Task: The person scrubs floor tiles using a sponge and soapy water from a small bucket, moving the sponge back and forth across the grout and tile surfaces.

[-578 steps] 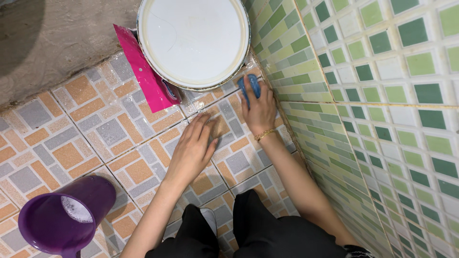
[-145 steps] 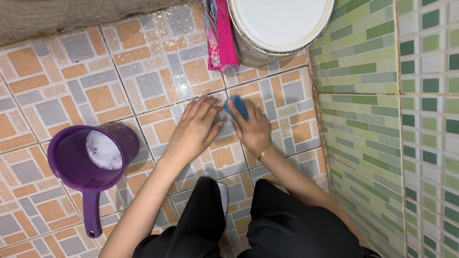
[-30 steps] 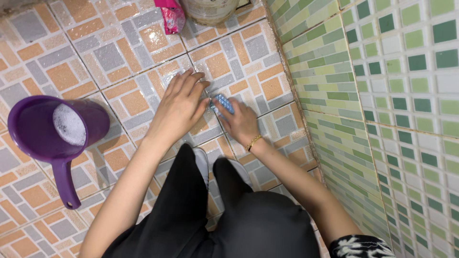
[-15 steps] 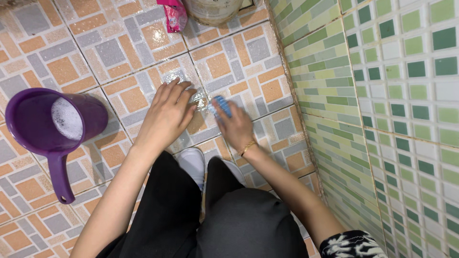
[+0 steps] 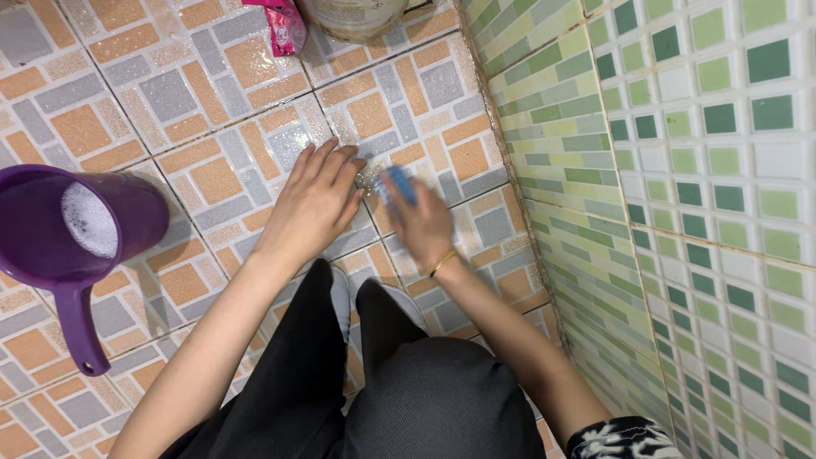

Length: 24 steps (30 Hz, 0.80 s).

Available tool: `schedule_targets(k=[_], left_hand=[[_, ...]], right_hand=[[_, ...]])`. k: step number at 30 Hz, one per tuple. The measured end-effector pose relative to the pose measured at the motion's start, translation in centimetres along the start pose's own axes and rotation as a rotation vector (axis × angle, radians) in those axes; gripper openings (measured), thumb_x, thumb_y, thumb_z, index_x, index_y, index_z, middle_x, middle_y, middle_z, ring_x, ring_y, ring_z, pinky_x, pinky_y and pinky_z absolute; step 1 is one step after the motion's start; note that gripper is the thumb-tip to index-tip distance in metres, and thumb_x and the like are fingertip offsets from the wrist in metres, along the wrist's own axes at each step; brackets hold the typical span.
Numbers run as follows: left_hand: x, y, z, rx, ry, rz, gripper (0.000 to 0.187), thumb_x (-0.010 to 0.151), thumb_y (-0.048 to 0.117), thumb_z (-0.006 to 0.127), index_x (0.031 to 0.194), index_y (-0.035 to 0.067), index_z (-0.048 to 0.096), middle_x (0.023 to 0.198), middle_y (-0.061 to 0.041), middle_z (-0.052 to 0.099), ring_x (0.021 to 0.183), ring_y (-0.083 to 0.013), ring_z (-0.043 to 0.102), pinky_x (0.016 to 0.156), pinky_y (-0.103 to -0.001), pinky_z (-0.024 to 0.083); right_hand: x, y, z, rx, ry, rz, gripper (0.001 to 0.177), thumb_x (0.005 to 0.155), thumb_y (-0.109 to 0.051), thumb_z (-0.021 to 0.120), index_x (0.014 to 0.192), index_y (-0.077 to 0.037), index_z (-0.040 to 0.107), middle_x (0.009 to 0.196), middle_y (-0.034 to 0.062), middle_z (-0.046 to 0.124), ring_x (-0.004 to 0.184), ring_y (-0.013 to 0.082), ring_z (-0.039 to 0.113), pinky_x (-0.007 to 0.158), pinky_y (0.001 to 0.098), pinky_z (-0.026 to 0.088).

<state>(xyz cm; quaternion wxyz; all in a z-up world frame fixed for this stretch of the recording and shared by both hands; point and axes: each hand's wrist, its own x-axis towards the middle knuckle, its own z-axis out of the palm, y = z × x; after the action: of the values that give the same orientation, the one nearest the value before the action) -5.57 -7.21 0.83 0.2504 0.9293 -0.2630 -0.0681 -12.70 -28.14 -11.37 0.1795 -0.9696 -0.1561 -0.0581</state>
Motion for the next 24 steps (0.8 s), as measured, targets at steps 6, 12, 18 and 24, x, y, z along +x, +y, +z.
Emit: schedule_targets(k=[6,12,18,24], left_hand=[[0.0,0.0,0.0,-0.001,0.006,0.004,0.039,0.097,0.021,0.063,0.129,-0.001,0.062,0.141,-0.021,0.057,0.141,-0.0405,0.044,0.121,-0.056,0.03],[-0.3,0.1,-0.4,0.02,0.011,-0.005,0.036,0.098,0.02,0.063,0.127,0.0,0.063,0.142,-0.02,0.057,0.143,-0.0396,0.044,0.121,-0.055,0.031],[-0.3,0.2,-0.5,0.01,-0.005,-0.01,0.037,0.097,0.02,0.063,0.128,0.0,0.063,0.141,-0.02,0.057,0.142,-0.0397,0.043,0.12,-0.055,0.031],[-0.9,-0.1,-0.6,0.056,-0.018,-0.027,0.036,0.099,0.023,0.063,0.127,0.0,0.063,0.142,-0.021,0.056,0.143,-0.0396,0.043,0.121,-0.056,0.029]], right_hand=[[-0.8,1.2,-0.7,-0.018,-0.084,-0.056,0.064,0.096,-0.033,0.07,0.155,-0.029,0.046,0.116,0.017,0.061,0.083,0.028,0.062,0.064,0.04,0.053],[-0.4,4.0,-0.4,-0.05,0.041,0.065,0.068,0.099,-0.032,0.071,0.159,-0.027,0.039,0.116,0.0173,0.06,0.087,0.0294,0.062,0.067,0.0403,0.054],[-3.0,-1.0,0.3,0.034,-0.101,-0.125,0.073,0.091,-0.027,0.072,0.156,-0.03,0.039,0.118,0.0198,0.063,0.087,0.0309,0.063,0.066,0.0413,0.054],[-1.6,3.5,-1.1,-0.064,-0.043,0.028,0.078,0.092,-0.025,0.075,0.158,-0.031,0.035,0.117,0.0194,0.063,0.083,0.0292,0.064,0.065,0.0424,0.054]])
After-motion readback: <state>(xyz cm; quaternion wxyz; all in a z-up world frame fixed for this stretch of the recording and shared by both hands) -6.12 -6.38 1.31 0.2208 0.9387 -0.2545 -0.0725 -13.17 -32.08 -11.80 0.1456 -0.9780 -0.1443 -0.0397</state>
